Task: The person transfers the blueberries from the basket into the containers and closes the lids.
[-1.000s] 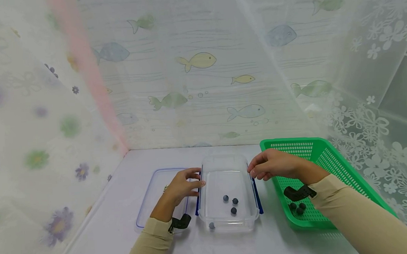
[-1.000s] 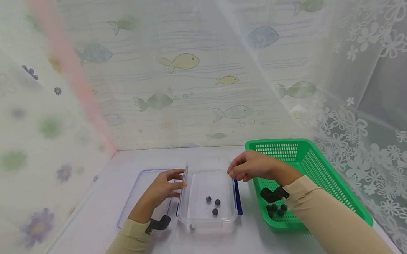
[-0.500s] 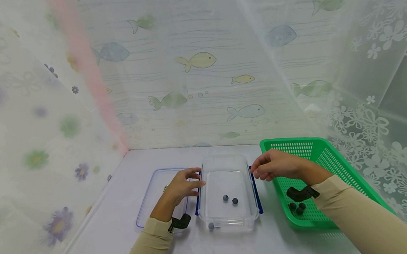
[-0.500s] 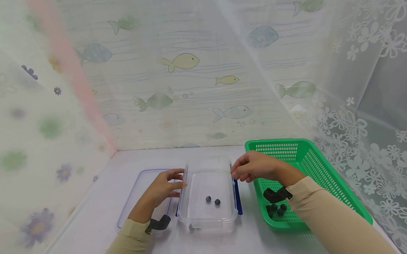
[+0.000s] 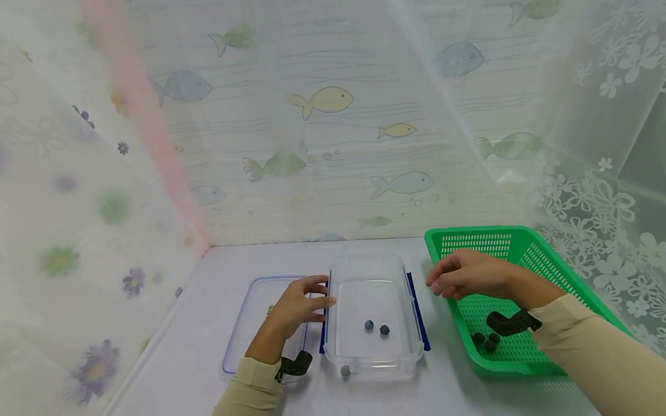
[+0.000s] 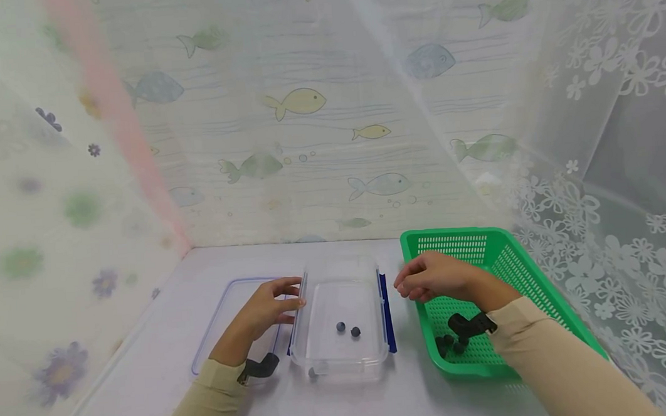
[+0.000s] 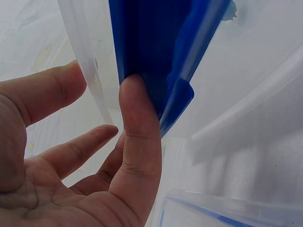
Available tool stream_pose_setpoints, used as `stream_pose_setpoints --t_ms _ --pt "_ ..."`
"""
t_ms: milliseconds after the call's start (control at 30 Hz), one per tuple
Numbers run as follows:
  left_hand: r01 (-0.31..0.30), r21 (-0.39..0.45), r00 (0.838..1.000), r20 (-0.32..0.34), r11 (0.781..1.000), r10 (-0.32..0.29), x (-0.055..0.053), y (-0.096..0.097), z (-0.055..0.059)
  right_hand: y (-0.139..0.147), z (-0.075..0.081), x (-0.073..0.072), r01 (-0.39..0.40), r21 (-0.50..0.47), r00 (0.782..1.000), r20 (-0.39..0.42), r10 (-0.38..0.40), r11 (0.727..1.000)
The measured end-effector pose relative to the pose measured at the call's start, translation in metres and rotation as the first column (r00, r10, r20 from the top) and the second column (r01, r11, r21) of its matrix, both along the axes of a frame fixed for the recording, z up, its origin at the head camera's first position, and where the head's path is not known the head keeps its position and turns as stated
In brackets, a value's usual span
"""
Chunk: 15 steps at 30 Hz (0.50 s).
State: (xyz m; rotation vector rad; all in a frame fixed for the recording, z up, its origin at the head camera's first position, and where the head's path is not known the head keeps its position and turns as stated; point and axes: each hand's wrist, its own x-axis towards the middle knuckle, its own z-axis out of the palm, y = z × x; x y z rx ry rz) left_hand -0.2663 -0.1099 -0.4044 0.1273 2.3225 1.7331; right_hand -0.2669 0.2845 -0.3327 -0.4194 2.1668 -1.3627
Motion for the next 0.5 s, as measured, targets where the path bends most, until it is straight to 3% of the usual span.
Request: stream_pose_setpoints --t_ms 500 --pt "-0.014 -0.013 1.000 0.006 1.000 0.014 -0.001 -0.001 -0.002 0.031 -0.020 0.004 -0.013 -0.026 1.000 0.008 0.013 1.000"
